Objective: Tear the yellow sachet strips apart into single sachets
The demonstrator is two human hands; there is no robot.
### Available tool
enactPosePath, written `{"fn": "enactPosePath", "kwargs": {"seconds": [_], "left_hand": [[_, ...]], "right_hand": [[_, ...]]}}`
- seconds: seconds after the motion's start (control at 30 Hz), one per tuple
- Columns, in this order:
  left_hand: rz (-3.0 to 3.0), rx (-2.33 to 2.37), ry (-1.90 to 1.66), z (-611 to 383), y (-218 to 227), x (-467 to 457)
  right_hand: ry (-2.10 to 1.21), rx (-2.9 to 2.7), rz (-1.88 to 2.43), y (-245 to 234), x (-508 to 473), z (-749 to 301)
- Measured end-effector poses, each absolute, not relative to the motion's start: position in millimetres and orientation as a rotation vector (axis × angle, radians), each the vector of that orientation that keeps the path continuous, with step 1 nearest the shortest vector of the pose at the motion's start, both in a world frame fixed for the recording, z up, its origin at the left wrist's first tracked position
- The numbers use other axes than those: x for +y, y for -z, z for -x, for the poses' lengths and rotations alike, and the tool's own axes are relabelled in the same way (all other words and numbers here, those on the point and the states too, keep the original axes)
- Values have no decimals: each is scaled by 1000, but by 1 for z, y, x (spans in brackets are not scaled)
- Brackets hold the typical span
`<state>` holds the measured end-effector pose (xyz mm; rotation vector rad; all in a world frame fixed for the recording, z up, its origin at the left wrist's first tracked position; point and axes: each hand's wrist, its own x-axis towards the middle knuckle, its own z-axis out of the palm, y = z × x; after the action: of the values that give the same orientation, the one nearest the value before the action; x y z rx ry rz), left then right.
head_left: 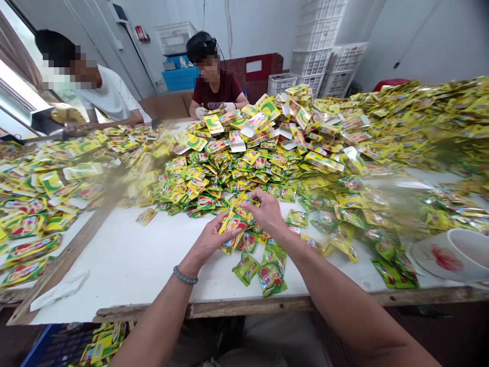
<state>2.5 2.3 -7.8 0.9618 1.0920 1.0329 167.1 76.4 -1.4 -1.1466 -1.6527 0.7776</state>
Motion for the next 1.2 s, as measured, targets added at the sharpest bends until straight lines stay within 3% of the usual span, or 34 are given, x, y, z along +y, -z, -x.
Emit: {"fn": "enactPosePath", "kwargs": {"seconds": [0.6,1.0,1.2], "left_hand": [[-1007,1114,-1043,5,3,2],[-993,1120,-1060,7,8,1],[-1064,1153,-1105,7,15,2]], "right_hand": [[-862,-1919,1054,-4,72,-169],[-1163,-2179,901,-15,59,-162],[-981,-2213,1028,-8,59,-155]]}}
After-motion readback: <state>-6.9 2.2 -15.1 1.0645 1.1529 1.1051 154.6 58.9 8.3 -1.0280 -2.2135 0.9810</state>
